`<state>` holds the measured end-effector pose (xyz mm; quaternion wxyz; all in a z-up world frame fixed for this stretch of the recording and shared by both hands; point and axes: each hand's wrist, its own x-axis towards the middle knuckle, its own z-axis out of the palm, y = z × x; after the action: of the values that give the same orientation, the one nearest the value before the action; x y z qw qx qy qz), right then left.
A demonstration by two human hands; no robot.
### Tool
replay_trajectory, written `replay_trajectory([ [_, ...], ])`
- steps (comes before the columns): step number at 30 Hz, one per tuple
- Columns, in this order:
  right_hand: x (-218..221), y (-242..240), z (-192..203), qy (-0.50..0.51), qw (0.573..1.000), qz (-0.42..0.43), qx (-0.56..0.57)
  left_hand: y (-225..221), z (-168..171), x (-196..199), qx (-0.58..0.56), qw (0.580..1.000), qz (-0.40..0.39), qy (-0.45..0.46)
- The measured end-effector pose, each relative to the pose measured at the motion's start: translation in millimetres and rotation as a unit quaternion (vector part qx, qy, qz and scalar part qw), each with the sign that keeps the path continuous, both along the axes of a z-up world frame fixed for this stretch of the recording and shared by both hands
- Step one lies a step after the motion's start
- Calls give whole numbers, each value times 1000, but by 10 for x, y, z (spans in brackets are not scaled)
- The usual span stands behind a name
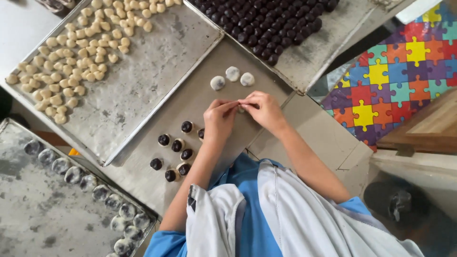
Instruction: Assembling filled dough balls by wrapping white dough around dark filling and placing them on a tray.
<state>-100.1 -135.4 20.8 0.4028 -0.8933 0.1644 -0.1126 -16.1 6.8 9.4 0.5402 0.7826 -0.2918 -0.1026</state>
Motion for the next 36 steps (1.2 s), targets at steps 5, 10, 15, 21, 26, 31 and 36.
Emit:
replay_trajectory([
  [5,71,40,-184,23,999,-43,4,-1,-44,-4,29,999,7,22],
  [10,41,-15,315,-17,999,-9,43,111,56,35,53,997,2,-61],
  [15,172,-176,541,325,944,-7,55,-9,-123,72,113,984,-71,-116],
  [21,502,-205,627,455,887,75,35,-42,-131,16,117,989,-71,-48],
  [26,663,-108,709,518,849,88,-60,-6,-67,20,103,990,-54,-84],
  [31,621,-320,703,568,800,192,23,408,475,183,91,993,4,-75],
  [36,178,-240,402,74,970,173,-154,715,307,198,234,958,-99,-135],
])
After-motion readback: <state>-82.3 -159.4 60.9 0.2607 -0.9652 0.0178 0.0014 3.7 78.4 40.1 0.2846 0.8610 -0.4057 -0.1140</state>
